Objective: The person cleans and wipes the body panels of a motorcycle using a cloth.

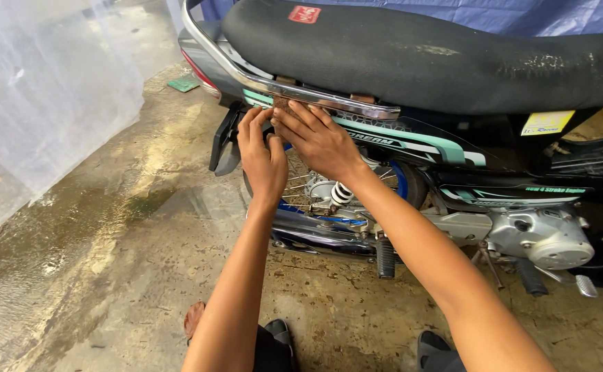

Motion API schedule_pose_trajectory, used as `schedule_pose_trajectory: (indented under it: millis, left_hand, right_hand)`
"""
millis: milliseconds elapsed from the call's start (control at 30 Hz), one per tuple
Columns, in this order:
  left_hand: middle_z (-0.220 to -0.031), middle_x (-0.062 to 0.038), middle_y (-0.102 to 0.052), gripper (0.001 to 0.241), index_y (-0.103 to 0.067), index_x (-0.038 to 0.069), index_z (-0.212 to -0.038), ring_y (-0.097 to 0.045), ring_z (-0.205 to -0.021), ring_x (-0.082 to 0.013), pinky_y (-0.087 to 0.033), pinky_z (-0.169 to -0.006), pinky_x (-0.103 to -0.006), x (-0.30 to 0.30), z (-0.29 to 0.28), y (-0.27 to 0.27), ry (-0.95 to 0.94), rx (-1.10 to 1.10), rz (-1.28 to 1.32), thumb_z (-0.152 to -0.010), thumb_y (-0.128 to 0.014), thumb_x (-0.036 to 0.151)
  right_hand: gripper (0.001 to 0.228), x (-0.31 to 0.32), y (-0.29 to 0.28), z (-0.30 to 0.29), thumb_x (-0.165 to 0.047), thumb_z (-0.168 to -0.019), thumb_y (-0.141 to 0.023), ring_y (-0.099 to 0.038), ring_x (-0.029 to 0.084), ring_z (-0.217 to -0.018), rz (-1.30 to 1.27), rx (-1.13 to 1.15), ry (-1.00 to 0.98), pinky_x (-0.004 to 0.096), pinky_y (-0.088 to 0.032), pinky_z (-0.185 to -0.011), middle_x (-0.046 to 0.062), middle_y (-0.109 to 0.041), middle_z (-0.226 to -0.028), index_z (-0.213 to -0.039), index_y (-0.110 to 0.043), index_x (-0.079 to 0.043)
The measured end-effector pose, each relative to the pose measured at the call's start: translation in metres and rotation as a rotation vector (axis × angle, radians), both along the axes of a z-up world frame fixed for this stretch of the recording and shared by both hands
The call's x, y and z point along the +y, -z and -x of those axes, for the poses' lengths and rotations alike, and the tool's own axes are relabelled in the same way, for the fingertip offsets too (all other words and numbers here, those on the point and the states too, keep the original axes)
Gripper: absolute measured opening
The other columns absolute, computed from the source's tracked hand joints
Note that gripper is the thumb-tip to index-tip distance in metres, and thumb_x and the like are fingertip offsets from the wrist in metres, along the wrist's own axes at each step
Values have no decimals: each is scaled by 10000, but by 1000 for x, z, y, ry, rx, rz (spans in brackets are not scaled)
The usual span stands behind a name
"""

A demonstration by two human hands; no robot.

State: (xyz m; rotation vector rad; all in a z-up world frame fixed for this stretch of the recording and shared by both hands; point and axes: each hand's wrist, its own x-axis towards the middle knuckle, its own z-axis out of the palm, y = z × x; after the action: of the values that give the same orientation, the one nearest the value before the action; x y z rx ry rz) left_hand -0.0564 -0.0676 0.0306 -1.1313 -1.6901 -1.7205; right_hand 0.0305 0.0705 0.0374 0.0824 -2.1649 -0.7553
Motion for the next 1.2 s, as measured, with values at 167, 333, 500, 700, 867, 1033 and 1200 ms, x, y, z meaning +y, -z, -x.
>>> schedule_pose_trajectory:
  millis: [167,333,500,700,867,1033,1200]
  left_hand:
    - [-1613,-140,-374,672,-461,88,-1496,-422,-1450,-360,-374,-1149,-491,2,8,11,-183,219,220,-837,-555,-8]
    - [-1682,-131,-242,938,-274,65,-1607,-368,-1479,-379,-348,-1155,-499,4,11,24,-274,374,431,-720,-569,-11]
    - [-1720,-132,-164,974,-214,48,-1646,-495,-1379,-356,-436,-1080,-455,9,13,31,-283,380,505,-735,-546,-56]
    - [-1747,-151,-113,970,-177,32,-1664,-629,-1030,-337,-546,-876,-400,9,14,29,-198,319,532,-765,-517,-97]
    - [-1748,-122,-101,989,-166,49,-1674,-646,-1019,-319,-562,-844,-386,10,17,33,-228,358,533,-762,-520,-99]
    - [-1753,-116,-78,1011,-157,47,-1683,-655,-1068,-334,-576,-841,-379,9,19,32,-199,399,485,-753,-529,-92]
    - [-1749,-121,-101,988,-172,31,-1670,-670,-1048,-323,-585,-796,-374,6,19,27,-167,331,553,-758,-526,-104]
  right_hand:
    - [524,13,7,-34,-255,-1054,-615,-248,185,-1570,-122,58,67,397,-127,-1321,-46,-383,-1668,-1570,-525,-230]
    - [520,36,19,-62,-335,-1080,-634,-240,215,-1566,-193,100,73,424,-57,-1305,-16,-403,-1676,-1581,-550,-223]
    - [492,58,33,-93,-322,-1011,-665,-338,176,-1523,-94,143,54,383,-99,-1335,-101,-492,-1591,-1500,-616,-324]
    - [507,56,37,-98,-305,-973,-709,-348,184,-1514,-107,149,52,387,-118,-1320,-90,-486,-1593,-1479,-670,-302]
    - [557,56,40,-78,-289,-1023,-733,-249,201,-1562,-86,154,72,393,-76,-1333,-71,-403,-1655,-1554,-566,-299]
    - [580,33,29,-49,-151,-1063,-683,-215,193,-1581,-85,112,131,386,-76,-1345,-63,-393,-1671,-1599,-488,-256]
    - [558,17,26,-1,-52,-1062,-619,-250,217,-1562,-30,83,93,406,-149,-1331,-1,-389,-1670,-1582,-501,-217]
